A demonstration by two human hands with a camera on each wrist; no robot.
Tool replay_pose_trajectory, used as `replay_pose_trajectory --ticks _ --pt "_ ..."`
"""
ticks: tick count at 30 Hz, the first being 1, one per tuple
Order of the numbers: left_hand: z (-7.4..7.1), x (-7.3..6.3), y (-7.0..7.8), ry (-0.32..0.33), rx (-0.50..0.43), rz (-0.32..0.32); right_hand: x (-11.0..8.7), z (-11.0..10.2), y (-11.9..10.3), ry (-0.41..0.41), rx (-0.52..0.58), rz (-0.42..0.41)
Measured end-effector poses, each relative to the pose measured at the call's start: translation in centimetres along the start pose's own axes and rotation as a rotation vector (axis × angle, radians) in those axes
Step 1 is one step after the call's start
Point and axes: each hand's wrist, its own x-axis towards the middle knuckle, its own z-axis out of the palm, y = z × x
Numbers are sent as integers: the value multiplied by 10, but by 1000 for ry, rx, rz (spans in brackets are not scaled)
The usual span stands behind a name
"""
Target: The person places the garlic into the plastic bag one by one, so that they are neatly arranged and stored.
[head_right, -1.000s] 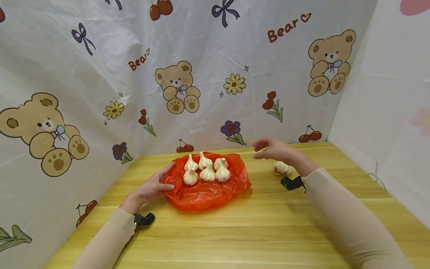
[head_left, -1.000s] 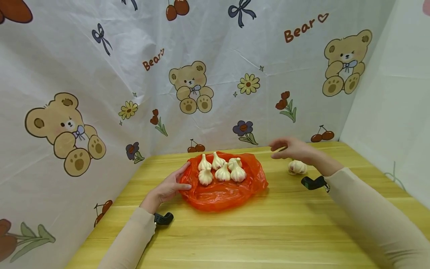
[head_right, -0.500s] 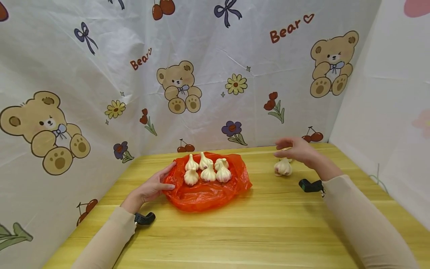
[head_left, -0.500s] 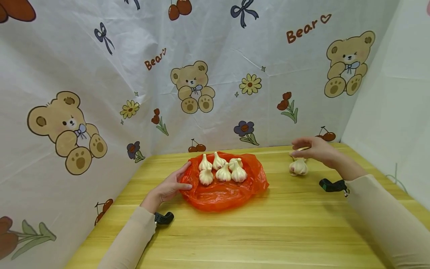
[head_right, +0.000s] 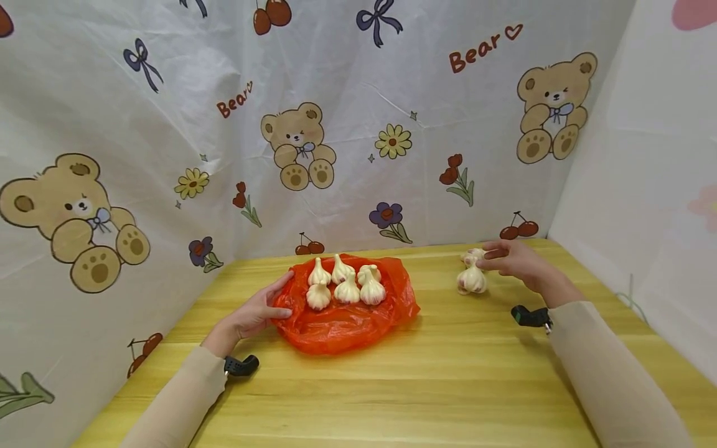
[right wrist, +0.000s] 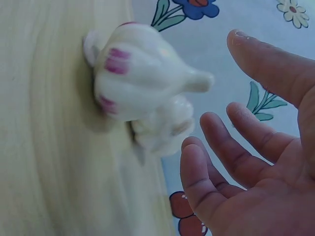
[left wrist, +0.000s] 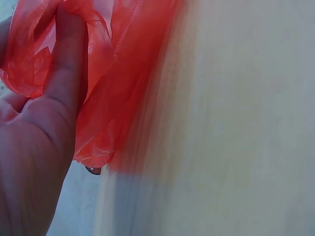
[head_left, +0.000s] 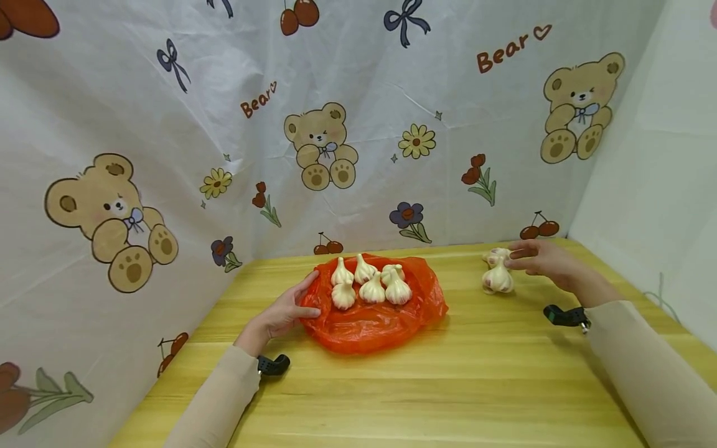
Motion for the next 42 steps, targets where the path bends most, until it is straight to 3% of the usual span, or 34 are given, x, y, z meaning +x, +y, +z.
replay_pose_trajectory --ticks 8,21,42 --pt "-1 1 0 2 -6 -8 7 9 20 -38 26 26" --pt "2 -1 -2 22 12 -21 13 27 34 -72 44 64" --pt "1 0 -1 7 13 2 15 31 27 -66 -103 69"
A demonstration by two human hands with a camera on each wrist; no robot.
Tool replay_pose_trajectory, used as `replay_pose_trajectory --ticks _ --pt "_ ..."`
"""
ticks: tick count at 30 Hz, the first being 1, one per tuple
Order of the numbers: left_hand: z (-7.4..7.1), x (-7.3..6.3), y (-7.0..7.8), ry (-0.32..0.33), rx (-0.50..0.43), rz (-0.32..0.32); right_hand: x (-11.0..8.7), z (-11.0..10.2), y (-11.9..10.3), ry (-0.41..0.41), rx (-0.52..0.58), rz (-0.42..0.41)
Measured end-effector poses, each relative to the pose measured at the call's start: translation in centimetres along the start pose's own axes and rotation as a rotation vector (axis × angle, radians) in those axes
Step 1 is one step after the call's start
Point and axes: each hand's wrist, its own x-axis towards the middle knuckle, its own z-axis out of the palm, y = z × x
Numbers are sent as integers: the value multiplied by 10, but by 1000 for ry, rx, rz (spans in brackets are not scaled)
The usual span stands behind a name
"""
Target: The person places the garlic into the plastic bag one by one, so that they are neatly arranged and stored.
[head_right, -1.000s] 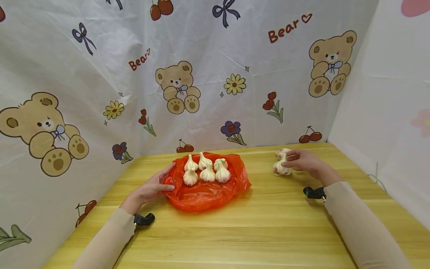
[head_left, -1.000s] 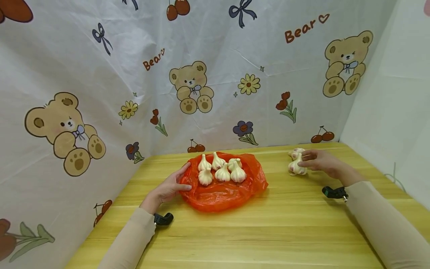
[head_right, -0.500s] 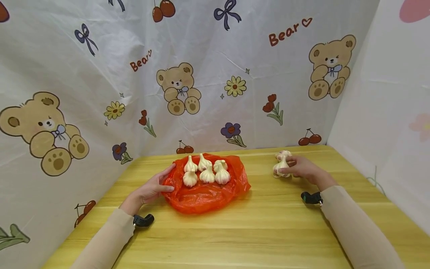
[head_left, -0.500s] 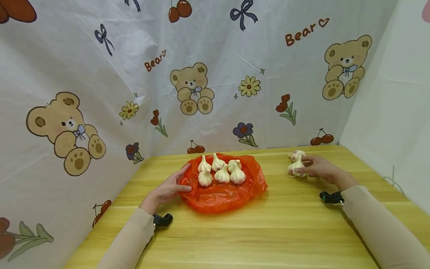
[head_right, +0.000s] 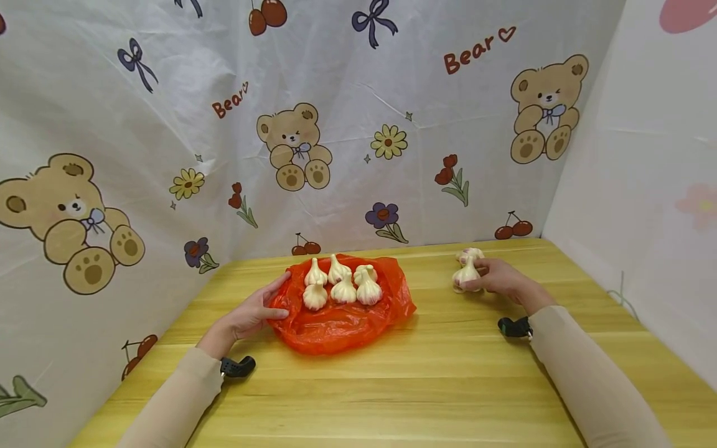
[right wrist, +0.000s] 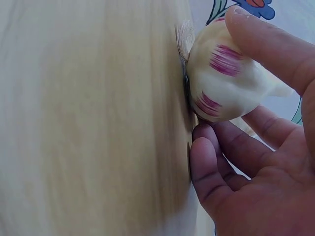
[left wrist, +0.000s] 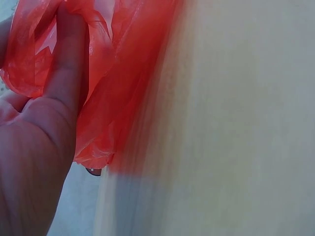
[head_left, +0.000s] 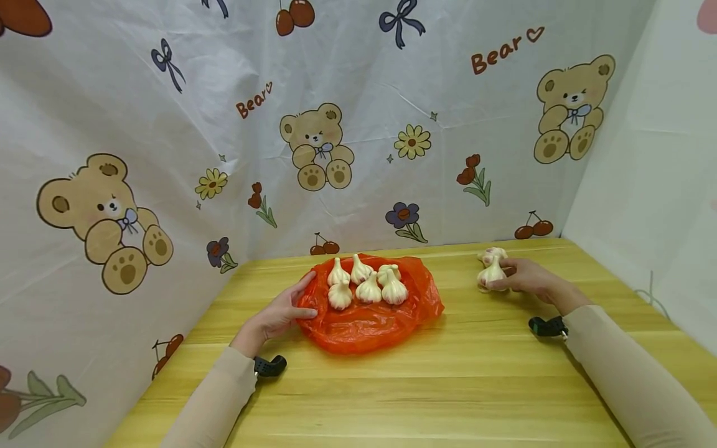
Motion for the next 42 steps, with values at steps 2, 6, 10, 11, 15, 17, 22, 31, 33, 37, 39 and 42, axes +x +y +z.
replay_pose_trajectory --ticks 2,6,10,11,15,17,22,31,33,37,39,42 --pt "0 0 0 0 0 -3 0 0 0 -4 2 3" --pt "0 -1 2 1 -2 -1 1 0 -1 -7 11 1" --pt "-1 -2 1 -11 -11 4 1 1 -1 -2 8 4" --pt "-1 -2 0 -13 -13 4 1 1 0 -1 8 7" --pt "-1 -3 -3 -10 -19 -1 2 3 1 3 7 16" --pt "-1 -3 -3 0 -18 -6 3 3 2 3 10 21" --pt "-1 -1 -4 4 -18 -10 3 1 0 3 20 3" --pt "0 0 -1 -5 -13 -6 -2 0 -9 -1 78 -44" --pt "-1 1 -2 -9 -16 -4 -3 0 -13 -1 90 -55" --pt "-2 1 -2 -7 -21 1 -3 -3 -23 -5 103 -86" --pt "-3 1 -2 -7 -19 5 -3 -4 -28 -7 104 -99" --pt "-3 1 -2 -4 -13 3 -1 -6 -37 -8 113 -122"
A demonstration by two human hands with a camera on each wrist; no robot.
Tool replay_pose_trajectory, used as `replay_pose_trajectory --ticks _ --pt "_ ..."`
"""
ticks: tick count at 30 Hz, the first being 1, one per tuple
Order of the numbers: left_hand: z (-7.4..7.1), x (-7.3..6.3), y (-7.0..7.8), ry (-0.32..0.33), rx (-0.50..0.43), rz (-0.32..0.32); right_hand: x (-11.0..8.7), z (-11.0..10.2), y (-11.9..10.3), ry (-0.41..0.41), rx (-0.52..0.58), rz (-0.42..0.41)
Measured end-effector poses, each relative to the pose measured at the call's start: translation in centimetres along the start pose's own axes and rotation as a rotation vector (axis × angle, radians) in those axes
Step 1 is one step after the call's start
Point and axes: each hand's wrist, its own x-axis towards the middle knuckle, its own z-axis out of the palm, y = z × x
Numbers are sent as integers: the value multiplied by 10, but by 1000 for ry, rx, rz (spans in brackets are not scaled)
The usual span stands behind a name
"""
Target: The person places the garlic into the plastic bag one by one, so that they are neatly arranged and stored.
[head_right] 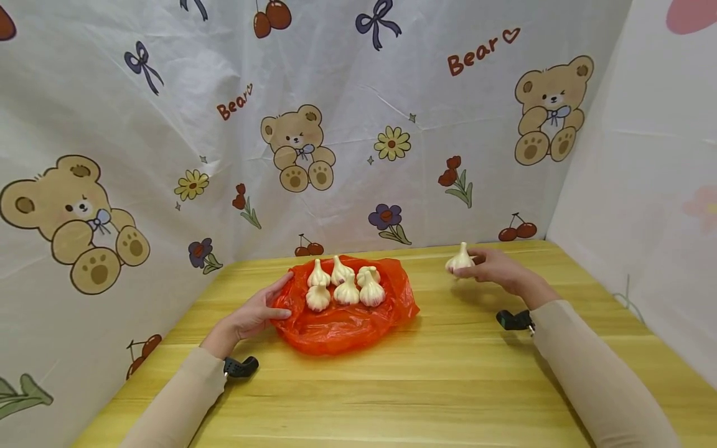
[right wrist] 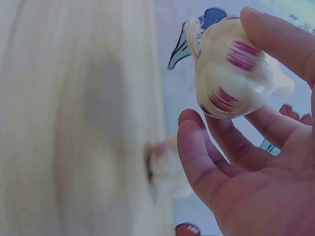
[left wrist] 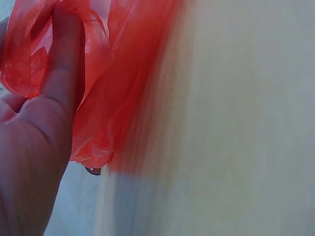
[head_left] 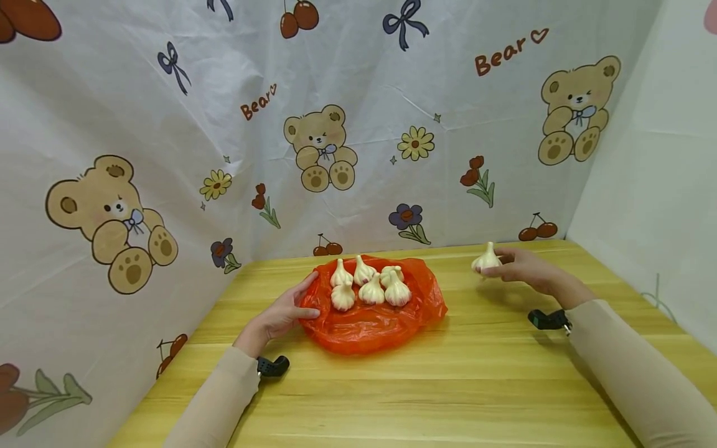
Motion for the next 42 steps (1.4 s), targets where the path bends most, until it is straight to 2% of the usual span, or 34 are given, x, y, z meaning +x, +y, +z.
replay_pose_trajectory --ticks 15,27,36,42 --pt "2 -1 2 8 -2 -15 11 22 -53 -28 25 -22" --pt "0 0 2 -23 2 3 30 44 -79 -66 9 -68" --pt "0 0 1 -5 -11 -9 46 68 -107 -148 33 -84" --pt "3 -1 3 -13 -5 10 59 85 -122 -226 42 -108"
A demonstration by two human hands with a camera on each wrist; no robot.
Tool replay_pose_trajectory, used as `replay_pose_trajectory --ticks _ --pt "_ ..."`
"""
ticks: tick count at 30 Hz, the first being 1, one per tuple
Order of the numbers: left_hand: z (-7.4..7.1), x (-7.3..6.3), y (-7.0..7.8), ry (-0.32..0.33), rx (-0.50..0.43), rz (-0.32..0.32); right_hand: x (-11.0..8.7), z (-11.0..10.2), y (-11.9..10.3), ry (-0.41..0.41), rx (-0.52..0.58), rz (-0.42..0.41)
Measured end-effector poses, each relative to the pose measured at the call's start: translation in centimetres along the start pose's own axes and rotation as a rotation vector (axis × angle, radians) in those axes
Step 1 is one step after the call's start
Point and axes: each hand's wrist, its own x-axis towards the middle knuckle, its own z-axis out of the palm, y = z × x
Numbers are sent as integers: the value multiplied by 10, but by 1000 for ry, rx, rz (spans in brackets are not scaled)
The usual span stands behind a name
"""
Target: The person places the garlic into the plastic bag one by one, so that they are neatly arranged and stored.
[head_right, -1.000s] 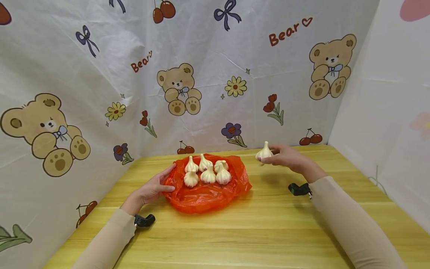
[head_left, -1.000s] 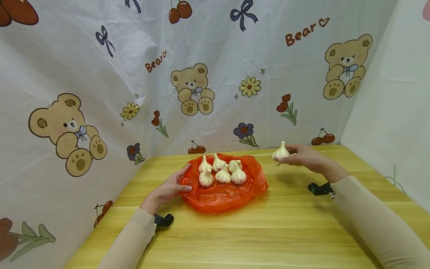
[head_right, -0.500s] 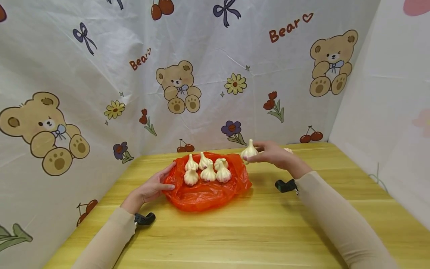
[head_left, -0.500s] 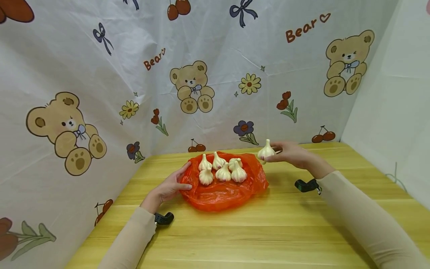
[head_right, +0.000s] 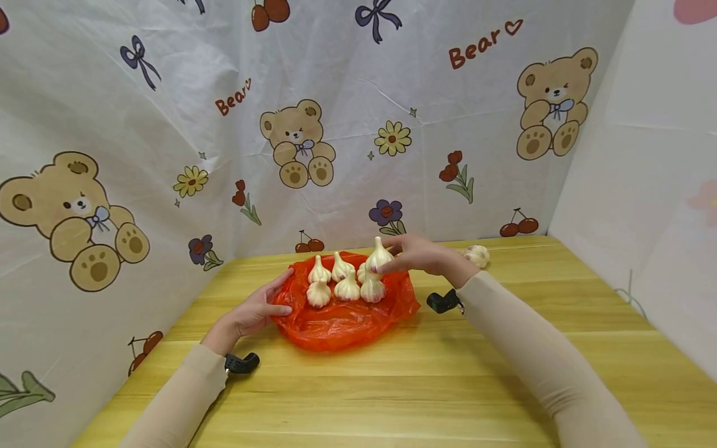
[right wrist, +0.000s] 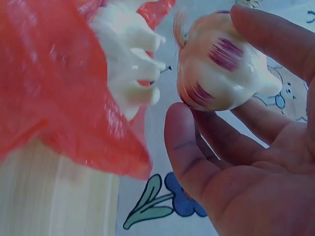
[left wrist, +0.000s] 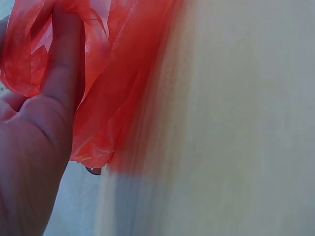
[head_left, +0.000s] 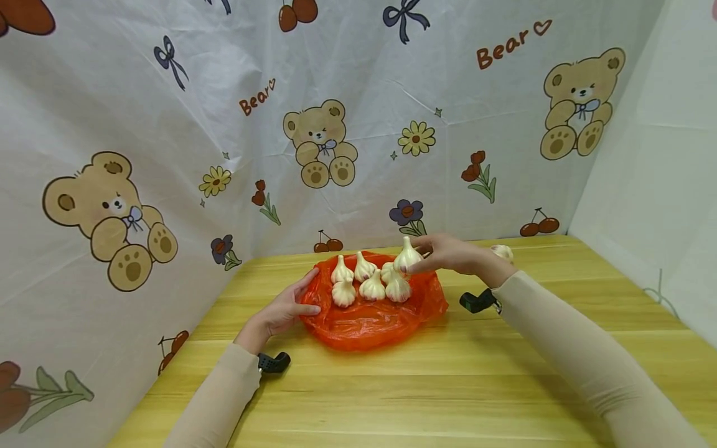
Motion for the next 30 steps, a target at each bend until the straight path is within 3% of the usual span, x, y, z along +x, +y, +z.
replay_pose_trajectory --ticks 9,14,20,26,30 --pt "0 -1 2 -2 -4 0 26 20 -16 -131 -25 -23" --pt "-1 1 3 2 -5 14 35 28 -25 -146 -93 -35" --pt "-1 1 2 1 -3 9 49 42 -24 -212 -89 -5" --pt "-1 1 1 2 5 -2 58 60 -21 -231 -181 41" --pt "0 1 1 18 7 -5 61 72 -21 -257 -198 20"
